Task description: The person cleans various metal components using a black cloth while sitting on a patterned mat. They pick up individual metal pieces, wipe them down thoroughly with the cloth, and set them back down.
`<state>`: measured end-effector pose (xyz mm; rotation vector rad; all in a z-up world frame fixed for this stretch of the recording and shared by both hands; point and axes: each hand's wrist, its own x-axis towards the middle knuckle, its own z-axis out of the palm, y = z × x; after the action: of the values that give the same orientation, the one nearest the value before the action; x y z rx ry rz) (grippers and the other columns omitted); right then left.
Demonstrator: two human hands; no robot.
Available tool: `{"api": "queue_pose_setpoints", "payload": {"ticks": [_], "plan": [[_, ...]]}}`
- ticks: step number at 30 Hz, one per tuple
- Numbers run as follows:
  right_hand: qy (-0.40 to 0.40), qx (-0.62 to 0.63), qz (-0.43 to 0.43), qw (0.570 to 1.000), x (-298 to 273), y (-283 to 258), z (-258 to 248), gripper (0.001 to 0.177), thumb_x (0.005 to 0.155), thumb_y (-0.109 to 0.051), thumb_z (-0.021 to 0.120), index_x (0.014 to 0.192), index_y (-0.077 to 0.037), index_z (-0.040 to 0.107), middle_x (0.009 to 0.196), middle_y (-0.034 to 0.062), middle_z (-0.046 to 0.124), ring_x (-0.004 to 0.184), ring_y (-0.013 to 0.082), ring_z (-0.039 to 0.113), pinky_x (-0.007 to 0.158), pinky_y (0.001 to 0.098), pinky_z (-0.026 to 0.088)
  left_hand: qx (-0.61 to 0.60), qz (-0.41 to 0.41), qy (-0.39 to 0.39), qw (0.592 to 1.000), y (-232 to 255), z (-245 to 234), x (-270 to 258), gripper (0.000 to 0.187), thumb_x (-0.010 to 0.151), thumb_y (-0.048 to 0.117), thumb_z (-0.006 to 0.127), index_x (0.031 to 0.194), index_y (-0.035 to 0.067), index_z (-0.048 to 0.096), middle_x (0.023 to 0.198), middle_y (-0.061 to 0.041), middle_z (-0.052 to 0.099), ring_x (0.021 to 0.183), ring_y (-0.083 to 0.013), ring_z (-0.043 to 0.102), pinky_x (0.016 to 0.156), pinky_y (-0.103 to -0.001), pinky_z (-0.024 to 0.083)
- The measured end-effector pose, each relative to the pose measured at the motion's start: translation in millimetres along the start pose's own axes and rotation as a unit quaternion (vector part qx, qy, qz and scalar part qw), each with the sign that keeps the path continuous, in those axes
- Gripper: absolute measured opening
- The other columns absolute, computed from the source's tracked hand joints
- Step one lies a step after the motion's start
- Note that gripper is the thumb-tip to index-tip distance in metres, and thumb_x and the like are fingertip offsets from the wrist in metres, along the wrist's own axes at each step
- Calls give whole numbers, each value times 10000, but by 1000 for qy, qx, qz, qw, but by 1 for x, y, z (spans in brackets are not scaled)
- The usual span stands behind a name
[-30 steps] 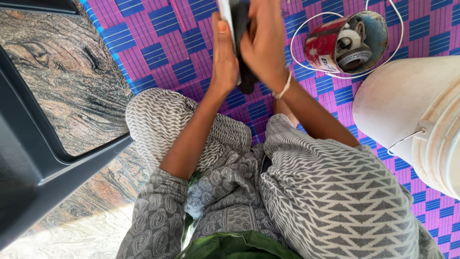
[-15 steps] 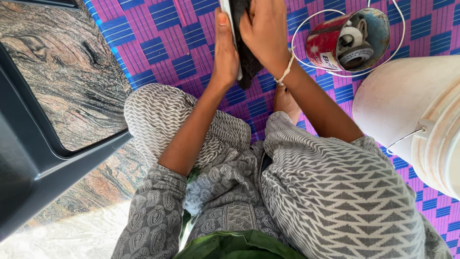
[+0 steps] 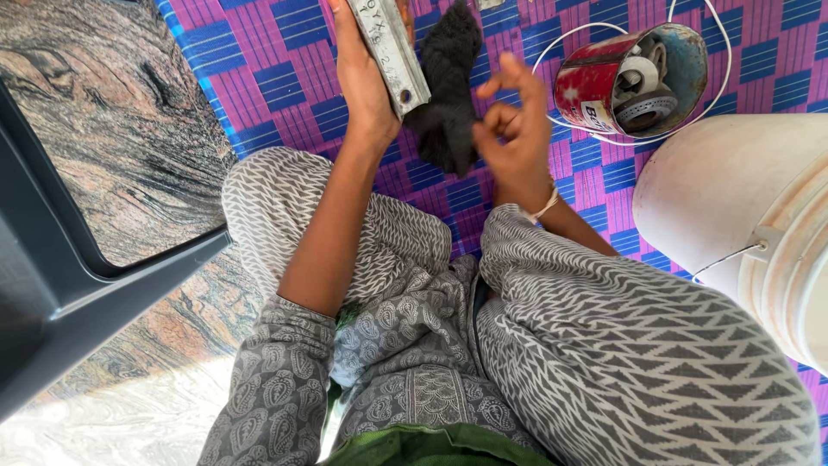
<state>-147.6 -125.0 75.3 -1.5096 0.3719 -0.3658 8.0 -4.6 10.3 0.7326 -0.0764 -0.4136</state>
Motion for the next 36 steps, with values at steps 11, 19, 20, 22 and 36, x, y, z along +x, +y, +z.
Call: {"api": "queue_pose_setpoints", "payload": {"ticks": [11, 19, 20, 22, 36], "plan": [[-60, -69, -26, 995, 18, 57, -3, 216, 1150, -163, 527, 1292, -8, 577, 1202, 62, 580, 1103, 144, 536, 1033, 291, 442, 24, -26, -31, 999, 24, 23, -3, 677, 1044, 652, 284, 1017, 62, 616, 874, -78, 638, 708, -136, 584, 622, -307, 490], [-51, 233, 91, 967, 13, 104, -22, 566, 1161, -361, 447, 1604, -20, 353, 1601, 98, 464, 1498, 217, 449, 1314, 390, 335, -96, -48, -111, 988, 24, 22, 2, 594, 1111, 557, 294, 1070, 54, 609, 898, -106, 611, 730, -184, 579, 652, -315, 468], [-9, 257, 92, 962, 16, 106, -28, 553, 1160, -363, 409, 1590, -20, 356, 1596, 108, 461, 1487, 229, 454, 1306, 392, 341, -96, -48, -110, 988, 23, 21, 2, 594, 1111, 557, 294, 1070, 54, 609, 898, -106, 611, 730, -184, 579, 652, -315, 468], [32, 279, 93, 955, 16, 103, -41, 542, 1159, -366, 372, 1575, -20, 358, 1590, 119, 457, 1476, 241, 458, 1299, 395, 346, -86, -18, -120, 989, 24, 19, 3, 645, 1112, 599, 269, 1061, 59, 619, 874, -91, 610, 716, -170, 580, 635, -303, 475], [-151, -269, -72, 948, 0, 6, 37, 477, 1028, 6, 685, 1480, -48, 542, 1399, 172, 664, 911, 188, 713, 825, 296, 561, -190, -2, -75, 979, 24, 10, 11, 773, 1030, 729, 308, 982, 25, 621, 907, -116, 634, 843, -245, 607, 804, -379, 507]]}}
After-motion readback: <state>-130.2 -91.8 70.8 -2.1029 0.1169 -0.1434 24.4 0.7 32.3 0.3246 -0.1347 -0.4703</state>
